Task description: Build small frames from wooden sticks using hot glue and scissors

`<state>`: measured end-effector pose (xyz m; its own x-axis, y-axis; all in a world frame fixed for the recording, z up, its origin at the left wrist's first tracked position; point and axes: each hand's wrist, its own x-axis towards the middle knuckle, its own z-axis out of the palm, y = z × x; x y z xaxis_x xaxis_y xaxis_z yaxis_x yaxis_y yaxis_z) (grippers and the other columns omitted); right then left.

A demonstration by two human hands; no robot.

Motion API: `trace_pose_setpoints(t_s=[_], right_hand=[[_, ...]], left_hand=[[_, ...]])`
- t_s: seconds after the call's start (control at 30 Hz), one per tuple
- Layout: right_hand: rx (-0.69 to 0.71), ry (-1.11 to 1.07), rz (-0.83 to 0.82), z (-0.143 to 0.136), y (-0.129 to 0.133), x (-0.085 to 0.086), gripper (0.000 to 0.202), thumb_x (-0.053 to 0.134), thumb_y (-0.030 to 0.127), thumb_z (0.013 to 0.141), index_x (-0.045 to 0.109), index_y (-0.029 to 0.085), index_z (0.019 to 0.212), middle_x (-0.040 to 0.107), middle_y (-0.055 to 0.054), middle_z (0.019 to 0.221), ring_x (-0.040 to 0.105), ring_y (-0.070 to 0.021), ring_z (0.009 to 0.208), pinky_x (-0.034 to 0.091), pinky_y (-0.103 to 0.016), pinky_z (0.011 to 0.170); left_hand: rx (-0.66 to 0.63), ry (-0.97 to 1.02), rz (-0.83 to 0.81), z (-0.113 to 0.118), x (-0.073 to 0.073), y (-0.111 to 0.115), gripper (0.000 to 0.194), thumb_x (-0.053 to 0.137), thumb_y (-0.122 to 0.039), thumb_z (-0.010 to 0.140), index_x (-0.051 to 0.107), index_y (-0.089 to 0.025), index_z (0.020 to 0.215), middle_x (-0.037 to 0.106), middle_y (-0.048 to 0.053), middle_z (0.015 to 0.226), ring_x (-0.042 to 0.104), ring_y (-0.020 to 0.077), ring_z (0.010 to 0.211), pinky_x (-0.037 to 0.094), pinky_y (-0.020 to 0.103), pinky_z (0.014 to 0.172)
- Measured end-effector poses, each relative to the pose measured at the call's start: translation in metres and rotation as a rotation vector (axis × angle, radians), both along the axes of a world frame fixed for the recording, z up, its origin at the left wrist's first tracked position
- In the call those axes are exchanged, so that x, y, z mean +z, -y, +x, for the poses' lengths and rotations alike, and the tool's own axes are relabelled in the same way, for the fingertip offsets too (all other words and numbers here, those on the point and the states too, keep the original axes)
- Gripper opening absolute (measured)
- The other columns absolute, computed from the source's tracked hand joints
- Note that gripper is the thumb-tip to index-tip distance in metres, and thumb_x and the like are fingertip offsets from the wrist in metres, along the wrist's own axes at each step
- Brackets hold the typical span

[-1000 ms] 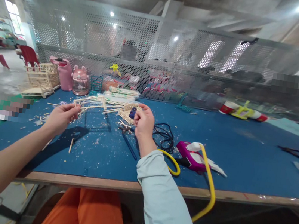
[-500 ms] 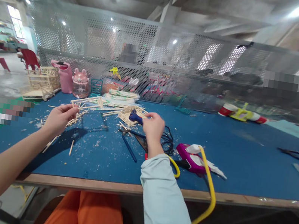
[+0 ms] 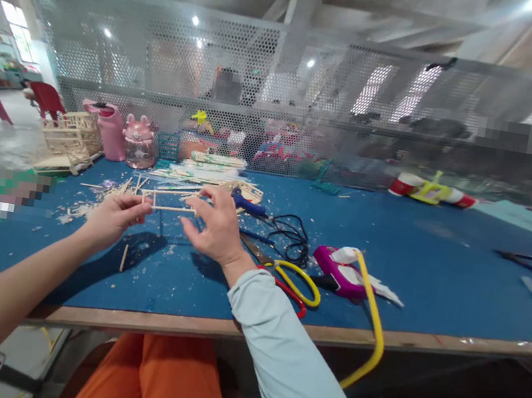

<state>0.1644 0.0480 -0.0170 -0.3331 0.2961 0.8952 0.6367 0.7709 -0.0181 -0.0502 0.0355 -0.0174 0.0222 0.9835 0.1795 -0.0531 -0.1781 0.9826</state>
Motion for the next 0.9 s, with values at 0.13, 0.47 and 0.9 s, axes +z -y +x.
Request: trace_pose_setpoints(t_s=[0.13, 0.47, 0.9], right_hand=[[-0.005, 0.08, 0.03, -0.003, -0.002, -0.001, 0.012, 0.061, 0.027, 0.077, 0.068, 0.021, 0.085, 0.051, -0.011, 0.117, 0.049, -0.0253, 0.109, 0.042, -0.044, 0.092], [0.006, 0.093, -0.076, -0.002, -0.01, -0.008, 0.015, 0.055, 0.026, 0.084, 0.069, 0.021, 0.084, 0.06, -0.011, 0.106, 0.056, -0.0222, 0.1, 0.048, -0.039, 0.085], [0.038, 0.042, -0.091, -0.001, -0.011, -0.008, 0.014, 0.056, 0.026, 0.084, 0.068, 0.019, 0.083, 0.061, -0.011, 0.101, 0.057, -0.0215, 0.098, 0.049, -0.038, 0.086]], left_hand=[[-0.01, -0.043, 0.004, 0.001, 0.001, 0.003, 0.04, 0.08, -0.046, 0.049, 0.069, -0.015, 0.072, 0.061, -0.001, 0.061, 0.046, 0.0073, 0.052, 0.038, 0.023, 0.055], [-0.074, 0.058, -0.038, -0.002, -0.005, -0.006, 0.05, 0.075, -0.055, 0.055, 0.07, -0.014, 0.084, 0.066, 0.002, 0.069, 0.047, 0.0063, 0.052, 0.042, 0.022, 0.055], [-0.022, -0.084, 0.044, -0.01, -0.003, -0.005, 0.044, 0.074, -0.053, 0.057, 0.071, -0.014, 0.078, 0.065, 0.003, 0.068, 0.052, 0.009, 0.057, 0.044, 0.024, 0.06]])
